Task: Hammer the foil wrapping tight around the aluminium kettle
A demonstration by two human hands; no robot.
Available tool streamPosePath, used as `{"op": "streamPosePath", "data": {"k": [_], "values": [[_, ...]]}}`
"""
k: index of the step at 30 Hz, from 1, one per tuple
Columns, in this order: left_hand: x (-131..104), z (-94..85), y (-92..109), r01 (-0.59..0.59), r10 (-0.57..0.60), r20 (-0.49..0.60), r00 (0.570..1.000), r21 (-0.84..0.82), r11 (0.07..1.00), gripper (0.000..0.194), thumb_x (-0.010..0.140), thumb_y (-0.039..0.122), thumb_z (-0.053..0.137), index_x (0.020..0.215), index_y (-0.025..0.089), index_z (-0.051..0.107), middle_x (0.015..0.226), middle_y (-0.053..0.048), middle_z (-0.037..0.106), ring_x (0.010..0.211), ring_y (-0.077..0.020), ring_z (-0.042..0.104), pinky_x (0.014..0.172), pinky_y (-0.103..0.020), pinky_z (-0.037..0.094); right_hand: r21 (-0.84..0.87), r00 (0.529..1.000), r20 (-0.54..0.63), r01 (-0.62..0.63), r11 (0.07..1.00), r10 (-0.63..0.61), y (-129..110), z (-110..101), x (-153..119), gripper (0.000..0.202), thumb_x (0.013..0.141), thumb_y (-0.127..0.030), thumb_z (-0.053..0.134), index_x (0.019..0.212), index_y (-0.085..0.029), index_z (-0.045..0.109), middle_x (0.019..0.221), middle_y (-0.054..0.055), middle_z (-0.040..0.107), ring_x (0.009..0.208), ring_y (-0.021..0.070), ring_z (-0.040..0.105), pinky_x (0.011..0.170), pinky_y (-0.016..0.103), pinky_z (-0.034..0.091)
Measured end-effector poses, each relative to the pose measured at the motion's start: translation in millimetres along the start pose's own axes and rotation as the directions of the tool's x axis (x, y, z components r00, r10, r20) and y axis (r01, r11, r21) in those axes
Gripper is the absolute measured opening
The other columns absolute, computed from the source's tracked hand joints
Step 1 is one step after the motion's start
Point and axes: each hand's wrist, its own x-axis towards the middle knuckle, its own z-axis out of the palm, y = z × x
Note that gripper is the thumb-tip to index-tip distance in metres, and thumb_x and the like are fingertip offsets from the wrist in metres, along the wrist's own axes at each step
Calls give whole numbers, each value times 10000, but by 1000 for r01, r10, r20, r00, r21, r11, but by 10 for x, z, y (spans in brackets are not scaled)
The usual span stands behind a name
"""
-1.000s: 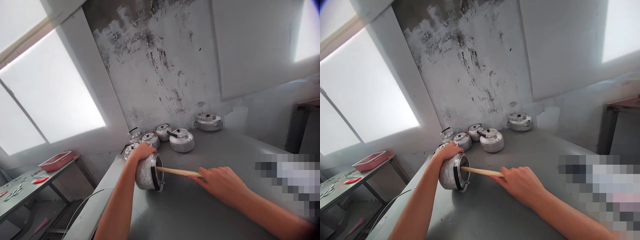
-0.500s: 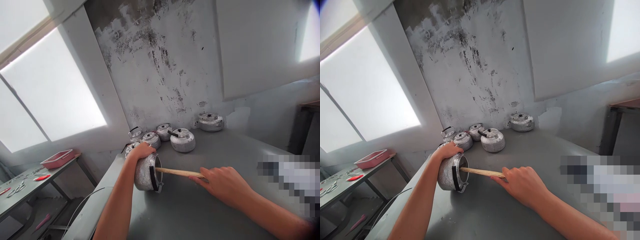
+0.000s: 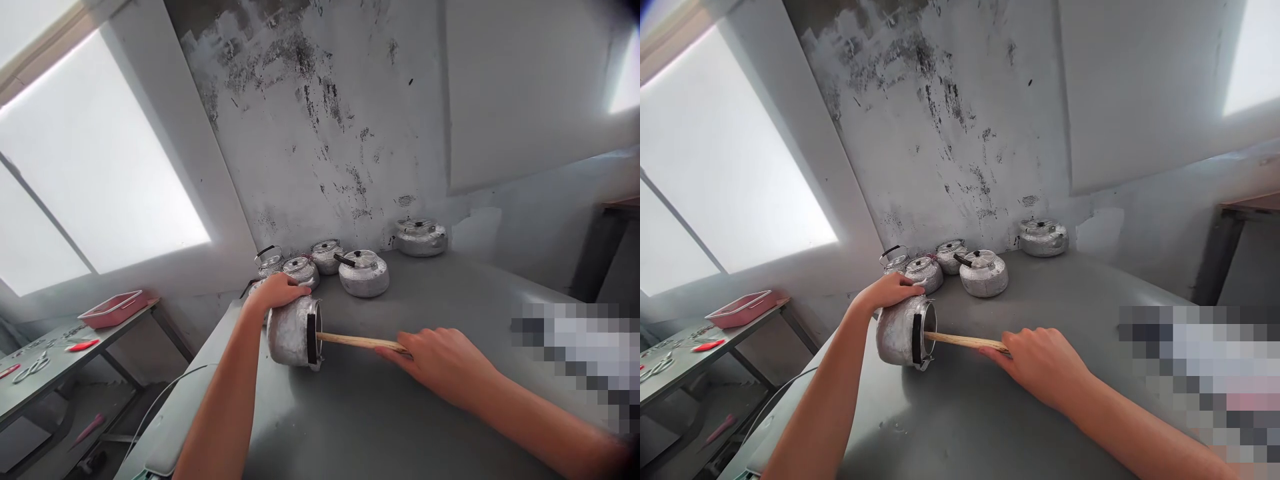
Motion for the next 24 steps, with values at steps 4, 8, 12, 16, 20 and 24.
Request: {"op": "streamPosePath", "data": {"k": [4, 8, 12, 16, 20, 24], "values": [[-29, 23, 88, -16, 13, -70, 997, -44, 999, 514, 868, 654, 479, 1054, 264, 758, 1147, -56, 738, 1023, -303, 670, 858, -349, 501, 3, 999, 37, -21, 1000, 21, -11, 0, -13, 672, 999, -643, 270, 621, -216, 627, 566, 63, 650, 511, 229, 624, 507, 297, 215], [-8, 111, 183, -56, 51, -118, 992, -41, 998, 494, 911, 614, 436, 1110, 269, 728, 1170, -66, 728, 1057, -309, 658, 885, -374, 493, 79, 994, 91, -62, 995, 55, -14, -24, -4, 676, 993, -655, 260, 592, -220, 587, 595, 67, 654, 530, 229, 624, 506, 300, 221], [56, 173, 204, -106, 95, -146, 985, -66, 992, 444, 958, 496, 389, 1173, 253, 693, 1245, -69, 698, 1138, -294, 627, 943, -367, 479, 194, 976, 183, -154, 969, 118, 1, -34, 13, 660, 982, -673, 244, 556, -232, 486, 603, 56, 642, 533, 217, 586, 497, 297, 249], [160, 209, 122, -196, 182, -114, 977, -129, 972, 416, 967, 372, 359, 1219, 250, 667, 1349, -23, 644, 1225, -240, 585, 1038, -319, 436, 276, 968, 200, -205, 939, 153, -9, -37, 15, 627, 981, -663, 247, 543, -236, 386, 566, 39, 581, 494, 181, 507, 484, 287, 269], [235, 249, 54, -228, 208, -143, 968, -146, 963, 441, 952, 274, 316, 1188, 240, 686, 1348, -11, 646, 1245, -217, 571, 1067, -297, 413, 323, 973, 188, -192, 927, 136, -31, -49, 17, 615, 980, -662, 233, 545, -233, 300, 534, 17, 493, 463, 152, 432, 468, 280, 258], [242, 278, 83, -186, 165, -162, 973, -121, 975, 414, 945, 320, 350, 1110, 252, 723, 1265, -34, 691, 1152, -261, 620, 1000, -340, 456, 345, 968, 205, -209, 915, 144, -21, -37, 29, 592, 970, -672, 249, 575, -233, 230, 526, -3, 403, 459, 139, 363, 452, 272, 247]]}}
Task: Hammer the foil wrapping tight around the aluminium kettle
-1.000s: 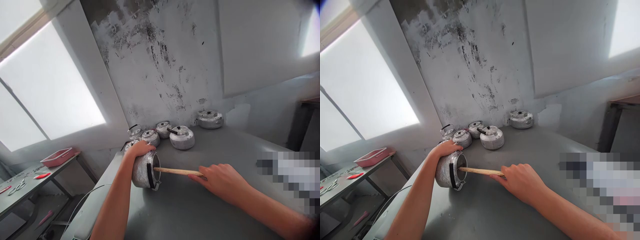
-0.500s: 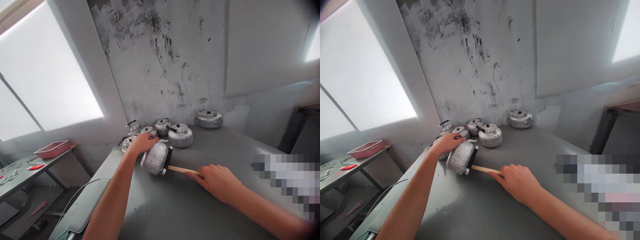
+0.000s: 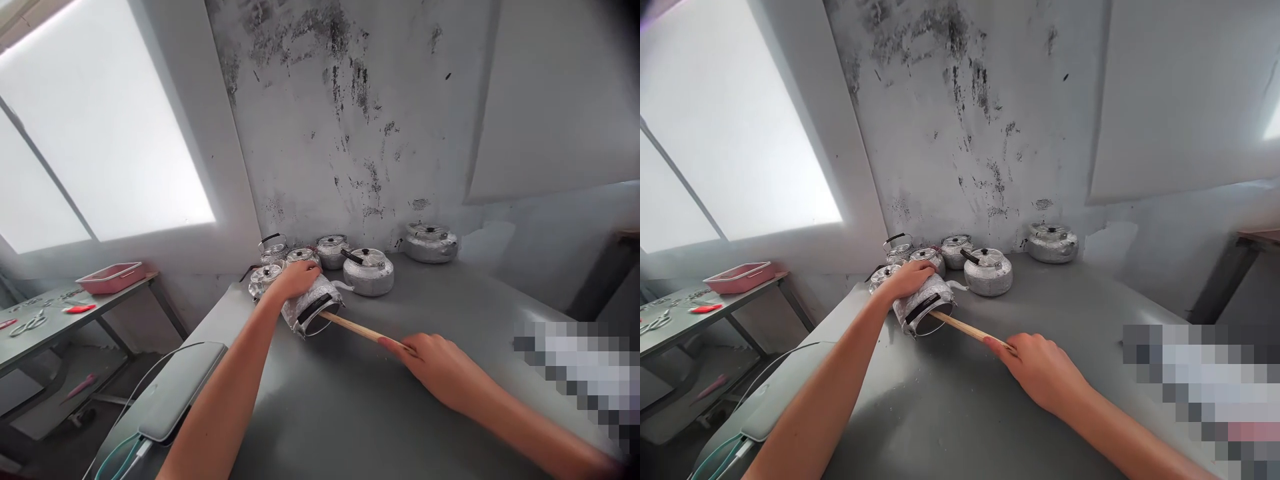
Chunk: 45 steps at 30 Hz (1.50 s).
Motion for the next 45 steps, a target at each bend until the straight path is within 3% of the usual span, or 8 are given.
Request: {"op": "streamPosePath", "data": {"k": [8, 21, 28, 32, 36, 40, 43, 45], "values": [[-28, 63, 101, -51, 47, -204, 978, -17, 999, 296, 837, 331, 501, 994, 223, 729, 1098, -56, 728, 1041, -258, 638, 941, -329, 480, 44, 999, 46, -29, 999, 27, 37, 32, 35, 588, 954, -699, 244, 598, -236, 178, 539, -14, 319, 464, 123, 284, 440, 275, 225], [-100, 102, 266, -145, 143, -113, 983, -4, 989, 377, 909, 415, 507, 1149, 271, 759, 1127, -10, 753, 1073, -269, 656, 931, -332, 487, 290, 969, 219, -177, 941, 115, 59, 86, 21, 602, 901, -758, 312, 596, -241, 266, 574, -39, 276, 513, 112, 265, 470, 267, 252], [-193, 147, 389, -236, 246, -50, 968, 151, 960, 683, 893, 750, 402, 1287, 258, 665, 1268, -55, 685, 1200, -296, 574, 1082, -404, 372, 464, 845, 523, -396, 793, 116, -102, -8, -94, 567, 940, -706, 277, 914, -202, 534, 573, -66, 388, 442, 93, 326, 422, 230, 313], [-216, 193, 433, -264, 294, -69, 953, 280, 923, 836, 804, 856, 417, 1309, 229, 641, 1335, -101, 612, 1258, -337, 508, 1112, -479, 324, 451, 883, 469, -263, 853, 24, -181, 83, -164, 520, 990, -606, 226, 900, -201, 540, 608, -33, 484, 478, 122, 467, 505, 271, 410], [-217, 226, 466, -243, 272, -58, 961, 297, 923, 706, 837, 772, 461, 1262, 244, 658, 1211, -95, 649, 1121, -320, 599, 943, -424, 464, 166, 964, 265, -20, 986, -25, -290, 79, -221, 465, 999, -508, 318, 669, -217, 470, 674, 30, 611, 583, 162, 541, 548, 285, 332], [-210, 238, 467, -239, 268, -65, 961, 287, 927, 584, 890, 664, 464, 1261, 258, 662, 1157, -77, 676, 1045, -295, 639, 879, -388, 488, -141, 997, -77, 9, 990, -20, -641, 53, -422, 342, 979, -457, 401, 758, -227, 524, 641, 35, 624, 514, 181, 533, 512, 297, 205], [-193, 264, 444, -244, 273, -64, 960, 286, 927, 577, 892, 650, 473, 1281, 265, 655, 1175, -79, 675, 1071, -297, 635, 894, -388, 485, 5, 902, -172, 402, 916, -395, -991, 432, -701, 390, 985, -534, 404, 770, -240, 542, 663, 1, 646, 522, 144, 544, 508, 280, 212], [-181, 290, 429, -240, 271, -70, 960, 286, 927, 558, 896, 638, 479, 1273, 268, 659, 1185, -79, 669, 1088, -300, 627, 910, -395, 484, 144, 727, -168, 686, 713, -666, -1150, 927, -941, 439, 983, -585, 398, 751, -248, 558, 618, -23, 621, 526, 126, 550, 501, 268, 234]]}}
